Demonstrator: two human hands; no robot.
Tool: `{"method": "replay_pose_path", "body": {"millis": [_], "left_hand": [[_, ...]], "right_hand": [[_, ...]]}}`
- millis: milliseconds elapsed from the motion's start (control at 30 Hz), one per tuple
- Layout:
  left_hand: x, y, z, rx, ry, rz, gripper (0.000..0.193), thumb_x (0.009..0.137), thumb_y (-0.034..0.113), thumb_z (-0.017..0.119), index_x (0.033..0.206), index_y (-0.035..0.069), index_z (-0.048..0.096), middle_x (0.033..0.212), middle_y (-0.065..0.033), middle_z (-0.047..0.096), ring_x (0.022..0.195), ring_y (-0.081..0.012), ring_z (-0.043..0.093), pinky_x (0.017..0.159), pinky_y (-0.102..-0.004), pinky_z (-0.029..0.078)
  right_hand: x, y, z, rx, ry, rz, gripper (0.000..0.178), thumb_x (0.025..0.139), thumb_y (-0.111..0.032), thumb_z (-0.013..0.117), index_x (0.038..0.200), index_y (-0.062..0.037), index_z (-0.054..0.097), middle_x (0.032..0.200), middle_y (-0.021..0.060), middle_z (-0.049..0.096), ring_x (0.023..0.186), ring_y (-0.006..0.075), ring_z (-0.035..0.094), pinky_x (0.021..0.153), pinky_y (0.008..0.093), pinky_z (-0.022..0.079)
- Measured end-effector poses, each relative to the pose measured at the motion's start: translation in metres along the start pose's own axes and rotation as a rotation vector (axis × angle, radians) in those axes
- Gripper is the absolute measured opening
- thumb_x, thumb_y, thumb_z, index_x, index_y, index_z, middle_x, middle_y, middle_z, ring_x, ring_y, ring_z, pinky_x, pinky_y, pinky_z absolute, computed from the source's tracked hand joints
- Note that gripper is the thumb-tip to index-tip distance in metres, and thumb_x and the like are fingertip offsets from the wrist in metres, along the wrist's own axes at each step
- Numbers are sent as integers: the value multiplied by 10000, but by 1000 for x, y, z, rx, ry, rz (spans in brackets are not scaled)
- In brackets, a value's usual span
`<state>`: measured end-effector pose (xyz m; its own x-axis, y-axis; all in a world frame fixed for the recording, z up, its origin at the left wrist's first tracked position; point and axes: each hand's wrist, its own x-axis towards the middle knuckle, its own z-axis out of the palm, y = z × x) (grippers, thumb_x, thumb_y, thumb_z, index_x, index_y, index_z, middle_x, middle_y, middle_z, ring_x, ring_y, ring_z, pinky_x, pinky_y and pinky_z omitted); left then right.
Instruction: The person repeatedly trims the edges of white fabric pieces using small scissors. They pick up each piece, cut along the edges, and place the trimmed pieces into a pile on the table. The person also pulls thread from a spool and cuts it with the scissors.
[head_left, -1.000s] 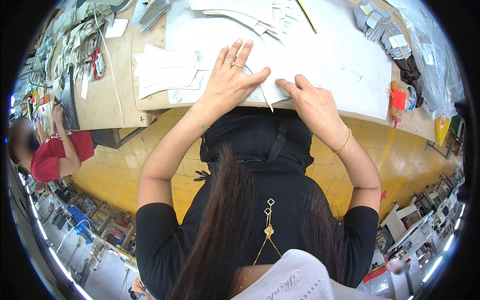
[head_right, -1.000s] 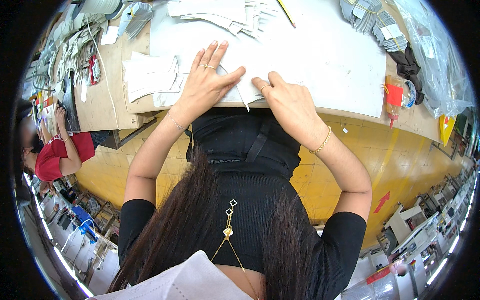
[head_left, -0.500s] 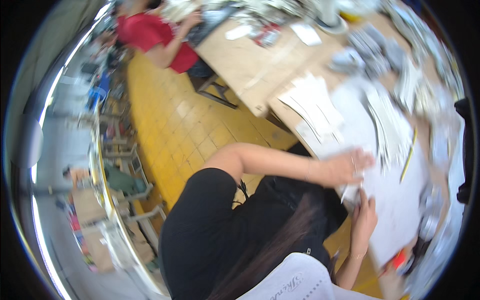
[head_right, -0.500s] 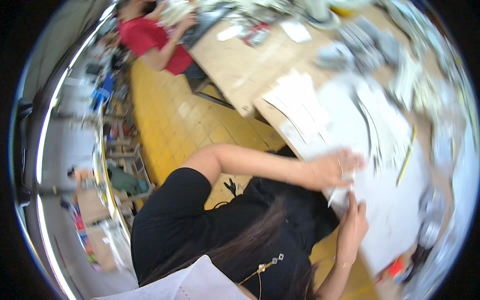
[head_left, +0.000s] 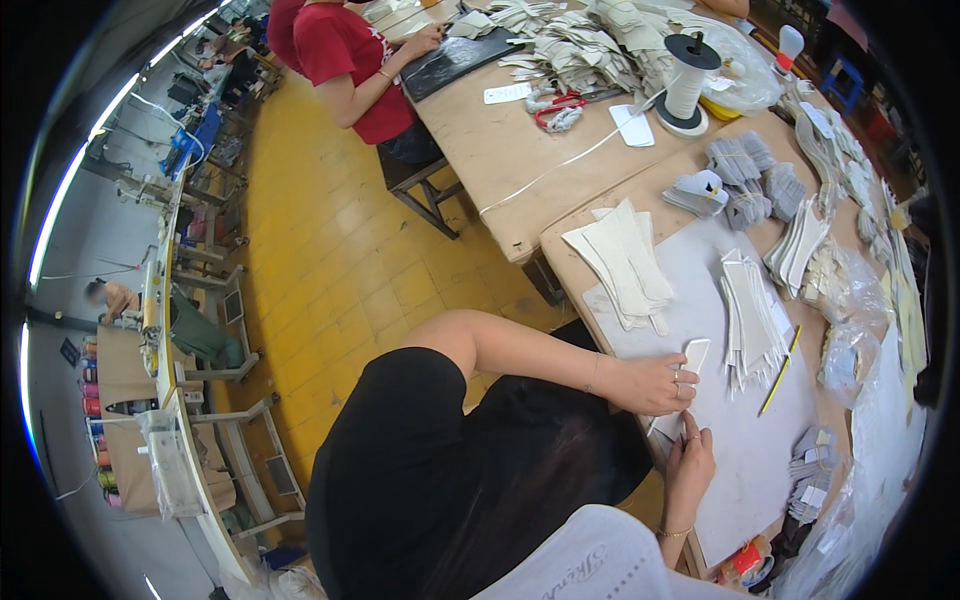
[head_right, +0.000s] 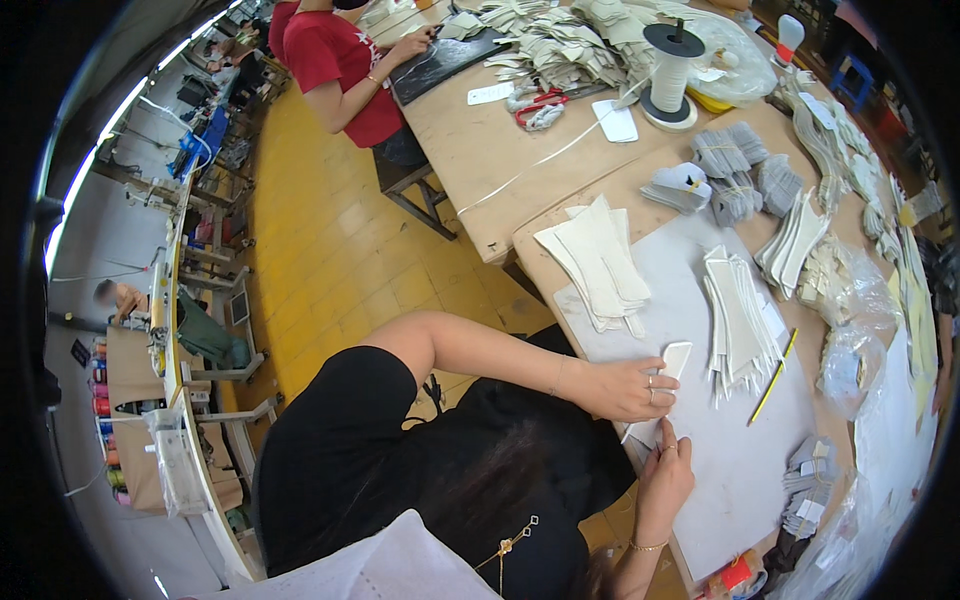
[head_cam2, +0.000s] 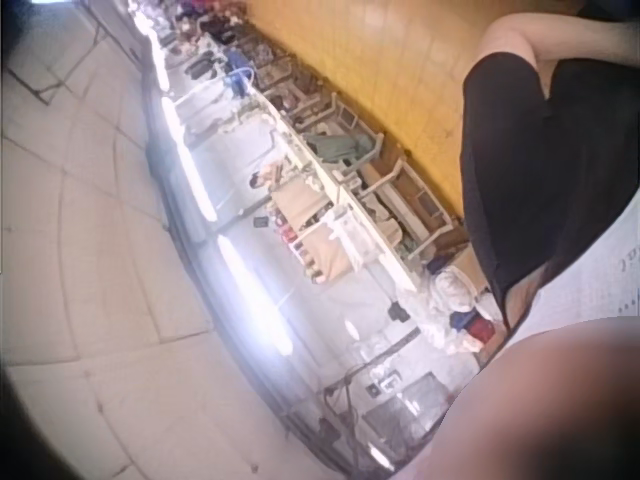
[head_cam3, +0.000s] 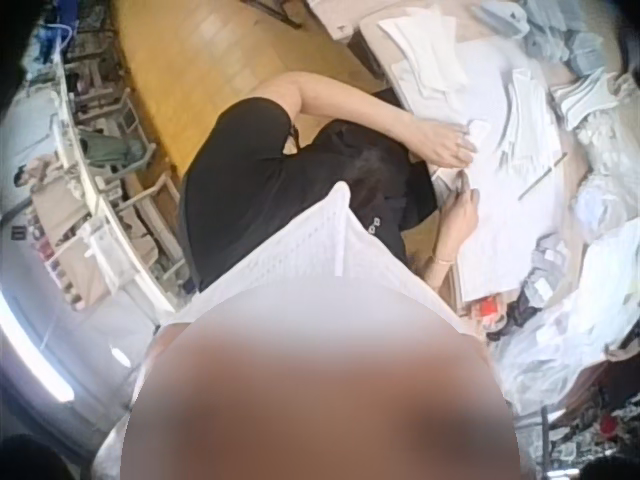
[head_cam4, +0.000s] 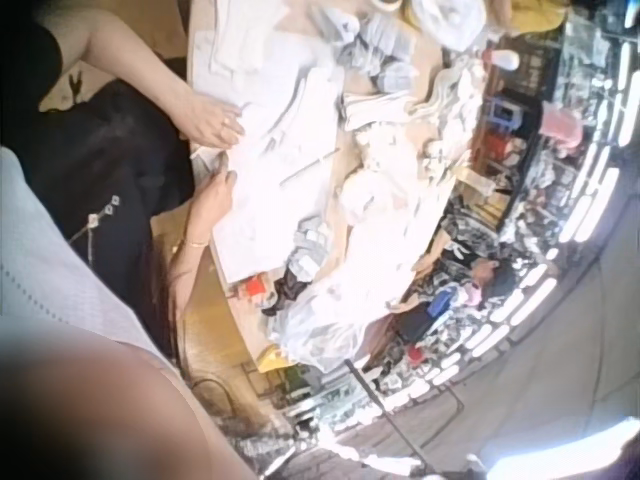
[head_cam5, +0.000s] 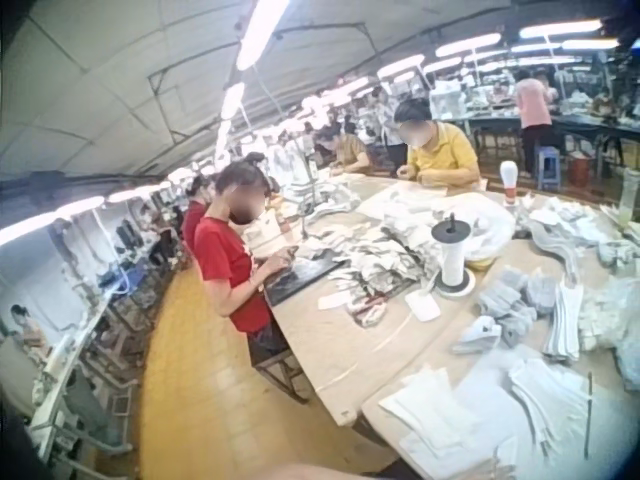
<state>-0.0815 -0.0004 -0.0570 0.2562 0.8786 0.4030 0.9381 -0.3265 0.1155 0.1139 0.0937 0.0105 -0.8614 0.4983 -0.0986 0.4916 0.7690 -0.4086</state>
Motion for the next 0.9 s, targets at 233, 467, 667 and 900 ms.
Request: {"method": "replay_pose_path", "body": {"millis": [233, 467, 667, 900], "left_hand": [[0, -2, -2, -9, -52, 6, 296, 888, 272, 653, 1117, 85, 655, 1225, -75, 632, 1301, -265, 531, 1038, -480, 429], [-2, -3, -4, -20, -84, 17, 402, 910, 287, 651, 1255, 83, 615, 1279, -76, 621, 1325, -275, 518, 1067, -506, 427], [-1, -3, -7, -7, -27, -17, 367, 853, 250, 676, 1185, 92, 667, 1285, -65, 647, 1292, -276, 565, 1040, -514, 451], [0, -6, -12, -61, -96, -36, 331, 889, 219, 695, 1201, 115, 656, 1302, -69, 642, 1313, -251, 551, 1076, -516, 409]], "right_hand": [[-16, 6, -9, 20, 41, 20, 337, 917, -30, 654, 1241, -101, 715, 854, 139, 562, 707, 336, 621, 654, 431, 509], [-36, 5, -21, 55, 69, 41, 297, 899, -86, 716, 1194, -121, 738, 808, 108, 537, 657, 303, 590, 617, 416, 495], [-40, 4, -25, 17, 93, 26, 253, 911, -104, 703, 1160, -131, 737, 815, 115, 535, 670, 312, 590, 606, 424, 488], [-47, 12, -13, 7, 103, 18, 309, 920, -118, 677, 1221, -166, 725, 826, 91, 525, 642, 286, 598, 585, 405, 501]]}}
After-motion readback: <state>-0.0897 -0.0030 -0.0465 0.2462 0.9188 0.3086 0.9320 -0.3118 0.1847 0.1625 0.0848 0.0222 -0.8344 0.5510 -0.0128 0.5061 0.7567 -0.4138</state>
